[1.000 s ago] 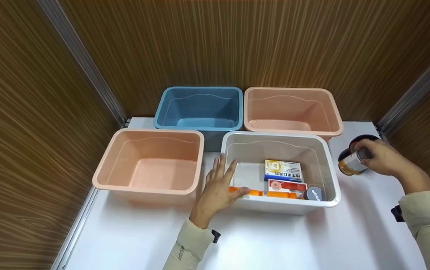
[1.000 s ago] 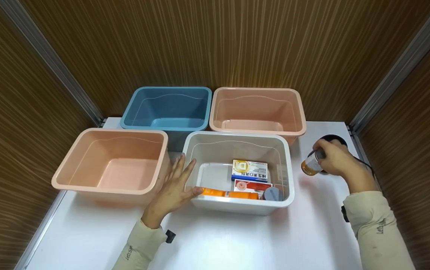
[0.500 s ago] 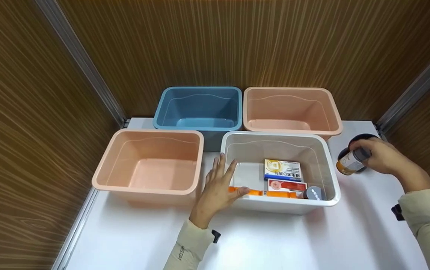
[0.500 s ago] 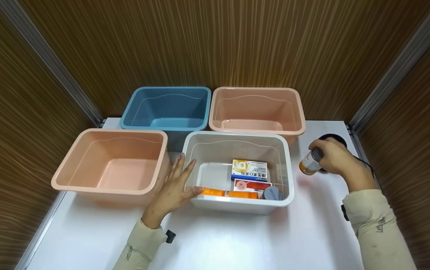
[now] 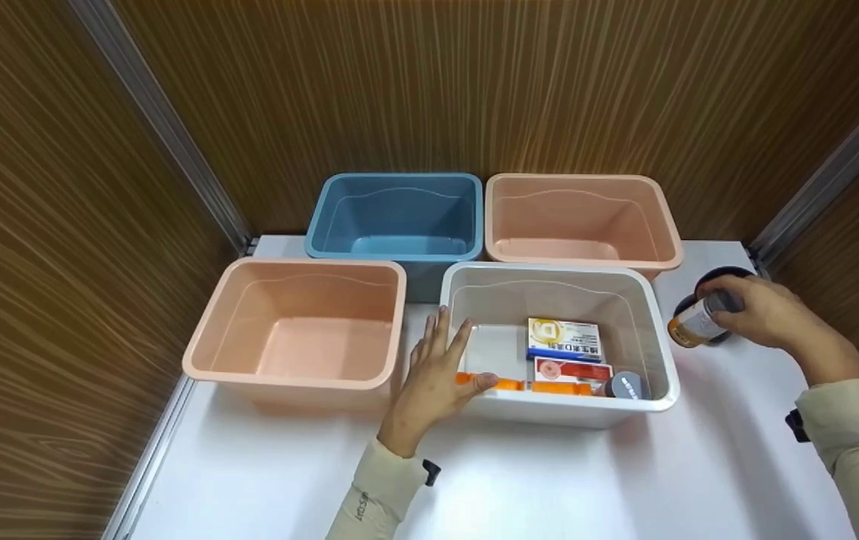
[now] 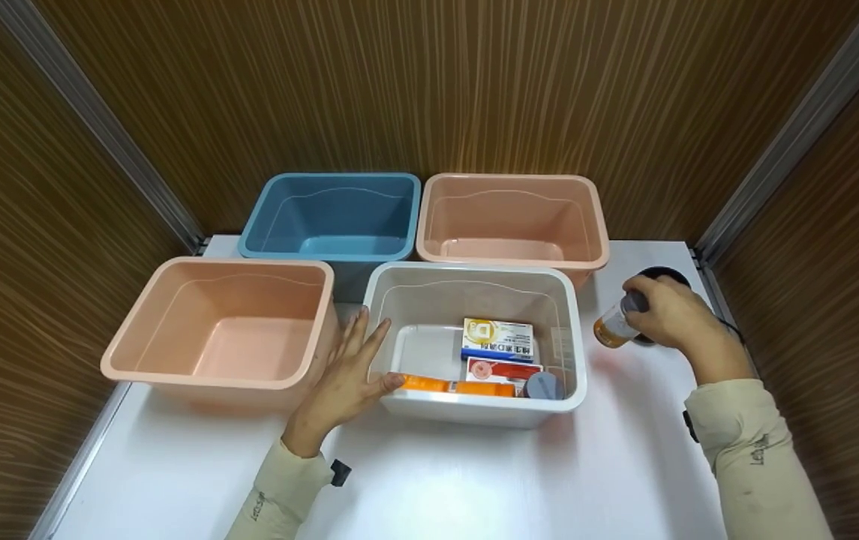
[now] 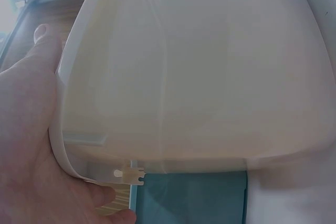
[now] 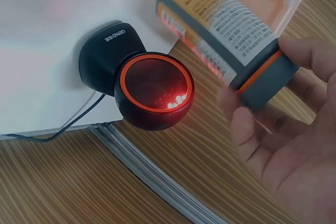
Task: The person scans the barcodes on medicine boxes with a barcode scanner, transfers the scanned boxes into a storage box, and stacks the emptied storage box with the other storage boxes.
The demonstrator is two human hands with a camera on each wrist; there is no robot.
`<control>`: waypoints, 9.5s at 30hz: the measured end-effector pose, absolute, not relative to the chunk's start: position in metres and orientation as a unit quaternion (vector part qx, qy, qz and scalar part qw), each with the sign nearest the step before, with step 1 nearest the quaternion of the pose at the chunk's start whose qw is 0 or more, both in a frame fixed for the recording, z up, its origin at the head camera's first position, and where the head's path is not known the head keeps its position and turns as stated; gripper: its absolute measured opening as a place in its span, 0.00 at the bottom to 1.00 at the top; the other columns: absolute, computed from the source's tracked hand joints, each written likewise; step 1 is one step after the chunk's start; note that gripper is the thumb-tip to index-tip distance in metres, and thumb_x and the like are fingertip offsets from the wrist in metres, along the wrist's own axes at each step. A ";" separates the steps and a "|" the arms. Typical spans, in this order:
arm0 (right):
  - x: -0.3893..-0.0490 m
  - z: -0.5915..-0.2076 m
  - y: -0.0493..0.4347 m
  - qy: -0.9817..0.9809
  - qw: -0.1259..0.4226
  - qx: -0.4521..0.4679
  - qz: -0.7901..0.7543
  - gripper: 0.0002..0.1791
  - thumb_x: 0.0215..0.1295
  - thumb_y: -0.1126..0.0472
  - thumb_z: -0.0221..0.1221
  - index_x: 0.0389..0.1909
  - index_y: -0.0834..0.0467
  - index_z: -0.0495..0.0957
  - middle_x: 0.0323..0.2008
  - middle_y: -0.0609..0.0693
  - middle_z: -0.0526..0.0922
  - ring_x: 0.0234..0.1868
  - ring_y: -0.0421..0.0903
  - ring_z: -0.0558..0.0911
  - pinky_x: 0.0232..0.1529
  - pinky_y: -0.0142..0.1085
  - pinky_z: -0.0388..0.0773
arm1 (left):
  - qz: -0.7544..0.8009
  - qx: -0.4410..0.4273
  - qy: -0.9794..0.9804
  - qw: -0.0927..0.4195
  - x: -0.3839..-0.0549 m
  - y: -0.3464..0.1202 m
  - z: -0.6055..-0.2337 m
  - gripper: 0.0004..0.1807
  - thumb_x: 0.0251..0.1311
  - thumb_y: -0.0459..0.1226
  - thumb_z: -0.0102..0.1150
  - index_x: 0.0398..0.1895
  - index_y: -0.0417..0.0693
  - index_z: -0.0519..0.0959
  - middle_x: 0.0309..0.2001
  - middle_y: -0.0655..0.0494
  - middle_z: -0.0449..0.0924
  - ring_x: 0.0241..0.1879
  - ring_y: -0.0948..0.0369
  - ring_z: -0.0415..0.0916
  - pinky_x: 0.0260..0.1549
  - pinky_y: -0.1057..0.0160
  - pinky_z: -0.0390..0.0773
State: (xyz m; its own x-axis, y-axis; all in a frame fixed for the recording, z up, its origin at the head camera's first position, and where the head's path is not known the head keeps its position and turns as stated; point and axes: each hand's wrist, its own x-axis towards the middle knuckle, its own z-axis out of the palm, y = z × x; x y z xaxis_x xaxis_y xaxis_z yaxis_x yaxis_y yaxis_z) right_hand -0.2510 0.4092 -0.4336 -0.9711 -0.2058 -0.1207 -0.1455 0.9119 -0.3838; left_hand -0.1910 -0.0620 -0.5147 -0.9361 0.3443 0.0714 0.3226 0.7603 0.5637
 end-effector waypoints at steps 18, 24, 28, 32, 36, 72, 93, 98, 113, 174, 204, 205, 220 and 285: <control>-0.249 -0.436 0.412 0.973 0.063 -0.102 -0.198 0.16 0.70 0.69 0.57 0.55 0.69 0.69 0.50 0.77 0.68 0.51 0.73 0.68 0.43 0.66 0.70 | 0.289 0.188 0.939 0.010 -0.191 -0.063 -0.516 0.54 0.60 0.72 0.48 0.82 0.51 0.52 0.81 0.45 0.28 0.78 0.44 0.29 0.71 0.37 0.44; -0.248 -0.432 0.411 0.970 0.088 -0.072 -0.213 0.27 0.65 0.75 0.56 0.64 0.75 0.62 0.53 0.81 0.62 0.54 0.76 0.65 0.48 0.69 0.69 | 0.289 0.184 0.939 0.013 -0.191 -0.062 -0.517 0.55 0.60 0.73 0.46 0.82 0.53 0.50 0.81 0.45 0.27 0.78 0.44 0.29 0.71 0.38 0.43; -0.249 -0.434 0.410 0.970 0.050 -0.079 -0.223 0.25 0.64 0.75 0.59 0.62 0.73 0.67 0.51 0.78 0.65 0.52 0.75 0.69 0.47 0.67 0.69 | 0.295 0.180 0.938 0.013 -0.192 -0.062 -0.517 0.54 0.61 0.72 0.49 0.82 0.54 0.51 0.81 0.45 0.28 0.78 0.44 0.29 0.71 0.37 0.43; -0.251 -0.432 0.410 0.968 0.006 -0.089 -0.233 0.23 0.65 0.73 0.61 0.60 0.69 0.69 0.54 0.77 0.66 0.51 0.74 0.69 0.47 0.68 0.67 | 0.299 0.182 0.937 0.007 -0.192 -0.062 -0.516 0.53 0.61 0.71 0.51 0.82 0.53 0.52 0.81 0.44 0.30 0.78 0.43 0.30 0.70 0.36 0.45; -0.252 -0.426 0.410 0.970 0.002 -0.072 -0.234 0.22 0.70 0.69 0.59 0.61 0.66 0.67 0.57 0.75 0.65 0.52 0.74 0.68 0.48 0.70 0.66 | 0.295 0.186 0.937 0.005 -0.192 -0.062 -0.515 0.54 0.60 0.72 0.49 0.82 0.54 0.52 0.81 0.43 0.31 0.78 0.41 0.32 0.70 0.35 0.46; -0.252 -0.382 0.383 0.971 0.000 -0.081 -0.227 0.29 0.68 0.61 0.63 0.67 0.64 0.67 0.54 0.74 0.68 0.48 0.73 0.73 0.37 0.62 0.76 | 0.356 0.161 0.919 0.061 -0.193 -0.064 -0.511 0.59 0.57 0.67 0.61 0.83 0.53 0.45 0.81 0.48 0.24 0.78 0.47 0.31 0.71 0.42 0.52; -0.309 -0.342 0.265 0.956 -0.028 -0.157 -0.247 0.33 0.70 0.57 0.63 0.73 0.62 0.65 0.58 0.66 0.71 0.52 0.66 0.74 0.47 0.61 0.75 | 0.281 0.157 0.943 0.088 -0.197 -0.062 -0.500 0.72 0.47 0.72 0.64 0.82 0.45 0.37 0.80 0.48 0.22 0.78 0.51 0.26 0.70 0.42 0.54; -0.323 -0.337 0.243 0.956 -0.020 -0.158 -0.247 0.33 0.71 0.55 0.63 0.73 0.61 0.66 0.61 0.66 0.70 0.55 0.66 0.74 0.50 0.62 0.73 | 0.280 0.147 0.944 0.088 -0.192 -0.057 -0.497 0.74 0.45 0.70 0.68 0.81 0.40 0.36 0.81 0.47 0.24 0.78 0.49 0.28 0.71 0.43 0.52; -0.375 -0.340 0.177 0.943 -0.027 -0.196 -0.267 0.29 0.69 0.59 0.63 0.69 0.62 0.70 0.60 0.63 0.73 0.57 0.62 0.73 0.55 0.58 0.71 | 0.264 0.144 0.950 0.083 -0.187 -0.050 -0.494 0.74 0.45 0.73 0.66 0.81 0.39 0.38 0.80 0.44 0.24 0.78 0.47 0.30 0.72 0.49 0.52; -0.337 -0.391 0.137 0.908 0.003 -0.347 -0.235 0.19 0.67 0.67 0.64 0.58 0.62 0.80 0.51 0.61 0.83 0.49 0.58 0.83 0.48 0.50 0.82 | 0.290 0.136 0.942 0.096 -0.193 -0.059 -0.500 0.75 0.43 0.73 0.67 0.81 0.42 0.37 0.81 0.49 0.24 0.79 0.52 0.28 0.72 0.49 0.52; -0.288 -0.510 0.105 0.821 0.423 -0.375 -0.074 0.36 0.66 0.59 0.66 0.74 0.56 0.66 0.56 0.60 0.80 0.54 0.55 0.79 0.60 0.51 0.74 | 0.303 0.146 0.937 0.088 -0.195 -0.064 -0.503 0.78 0.39 0.75 0.66 0.81 0.40 0.38 0.81 0.47 0.24 0.79 0.51 0.31 0.71 0.46 0.55; -0.288 -0.514 0.103 0.816 0.431 -0.378 -0.071 0.37 0.66 0.59 0.66 0.75 0.55 0.65 0.56 0.59 0.79 0.53 0.54 0.78 0.61 0.50 0.72 | 0.302 0.148 0.938 0.087 -0.195 -0.064 -0.503 0.78 0.39 0.75 0.65 0.81 0.40 0.38 0.81 0.47 0.24 0.79 0.51 0.31 0.71 0.46 0.55; -0.290 -0.540 0.103 0.805 0.463 -0.365 -0.071 0.22 0.66 0.64 0.64 0.61 0.58 0.74 0.48 0.52 0.75 0.44 0.49 0.74 0.51 0.48 0.77 | 0.301 0.144 0.939 0.088 -0.193 -0.061 -0.502 0.78 0.39 0.74 0.67 0.81 0.41 0.37 0.81 0.49 0.24 0.79 0.52 0.29 0.71 0.46 0.55; -0.254 -0.373 0.266 0.899 -0.033 -0.191 -0.394 0.33 0.64 0.59 0.69 0.69 0.57 0.69 0.56 0.56 0.76 0.48 0.53 0.76 0.45 0.26 0.72 | 0.314 0.132 0.936 0.092 -0.204 -0.077 -0.507 0.77 0.39 0.73 0.69 0.82 0.42 0.39 0.81 0.50 0.26 0.77 0.45 0.43 0.70 0.47 0.58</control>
